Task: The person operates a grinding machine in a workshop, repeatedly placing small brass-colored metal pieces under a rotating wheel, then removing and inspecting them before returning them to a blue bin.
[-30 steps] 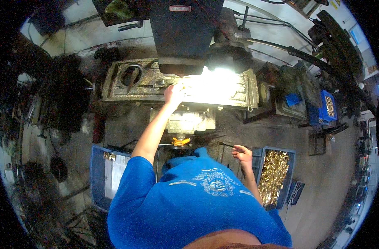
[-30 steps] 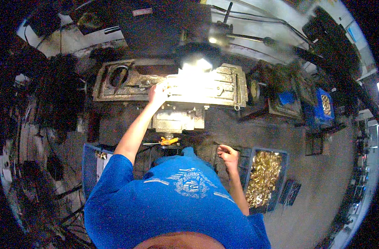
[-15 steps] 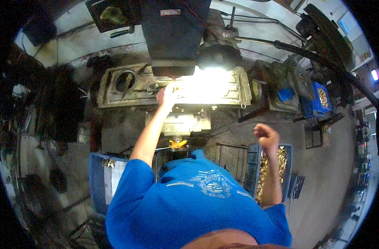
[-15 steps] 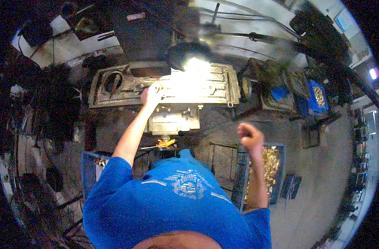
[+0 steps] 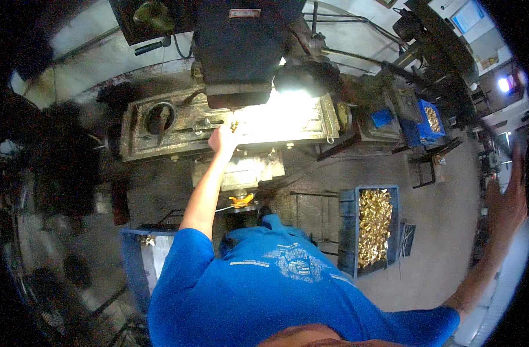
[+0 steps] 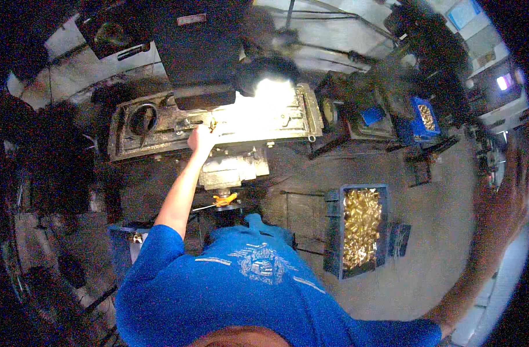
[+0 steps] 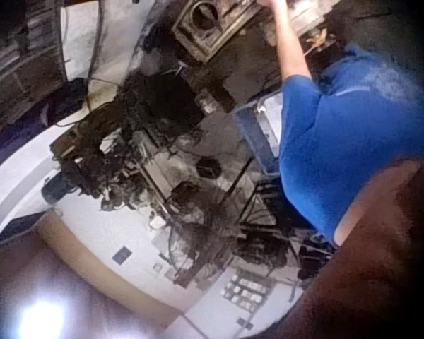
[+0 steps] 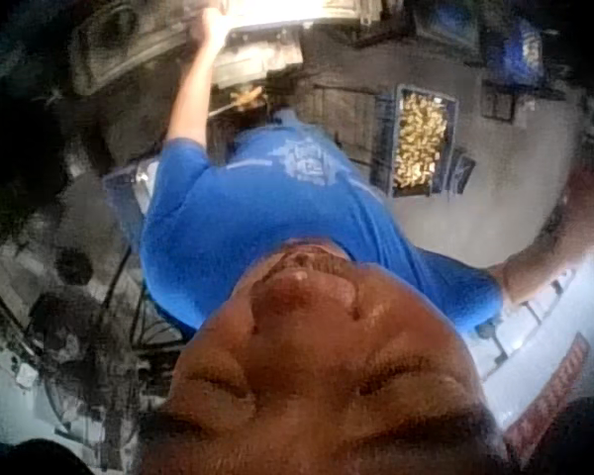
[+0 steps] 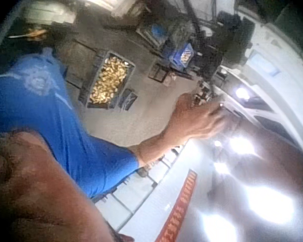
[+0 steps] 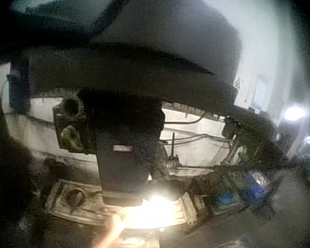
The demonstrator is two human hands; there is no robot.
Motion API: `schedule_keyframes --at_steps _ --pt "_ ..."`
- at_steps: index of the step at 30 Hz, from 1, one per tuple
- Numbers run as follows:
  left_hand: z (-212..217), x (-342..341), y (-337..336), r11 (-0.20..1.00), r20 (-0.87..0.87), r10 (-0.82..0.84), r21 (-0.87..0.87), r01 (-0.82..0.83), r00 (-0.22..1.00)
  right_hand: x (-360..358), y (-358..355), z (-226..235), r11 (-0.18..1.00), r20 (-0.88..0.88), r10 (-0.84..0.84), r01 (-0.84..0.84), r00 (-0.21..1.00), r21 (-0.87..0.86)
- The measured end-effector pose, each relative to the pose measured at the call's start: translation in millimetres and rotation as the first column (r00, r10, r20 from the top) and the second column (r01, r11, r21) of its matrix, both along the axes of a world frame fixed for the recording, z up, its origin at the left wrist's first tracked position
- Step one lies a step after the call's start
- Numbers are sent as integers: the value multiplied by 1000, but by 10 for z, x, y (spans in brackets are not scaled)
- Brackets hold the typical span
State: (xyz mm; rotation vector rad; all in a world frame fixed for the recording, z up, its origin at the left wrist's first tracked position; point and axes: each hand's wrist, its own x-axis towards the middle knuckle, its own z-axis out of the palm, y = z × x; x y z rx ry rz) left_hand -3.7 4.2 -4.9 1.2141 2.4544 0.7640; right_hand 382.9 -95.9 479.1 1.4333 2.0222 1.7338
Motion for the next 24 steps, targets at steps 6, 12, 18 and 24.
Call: schedule_keyframes --at_steps 6,12,18,24 --pt "-25 -14 -55 991 -59 115 79 -111 992 96 -466 -944 538 -490 -440 -216 752 -815" --pt "-124 59 26 988 -7 148 40 -148 989 451 -325 -2892 457 -651 -759 -712 -1 -532" --pt "41 26 5 973 42 228 -59 -225 973 516 23 -3809 344 -588 -809 -789 26 -509" --pt "83 61 -21 966 45 254 -72 -250 966 541 55 -3841 348 -445 -877 -877 -180 -332"
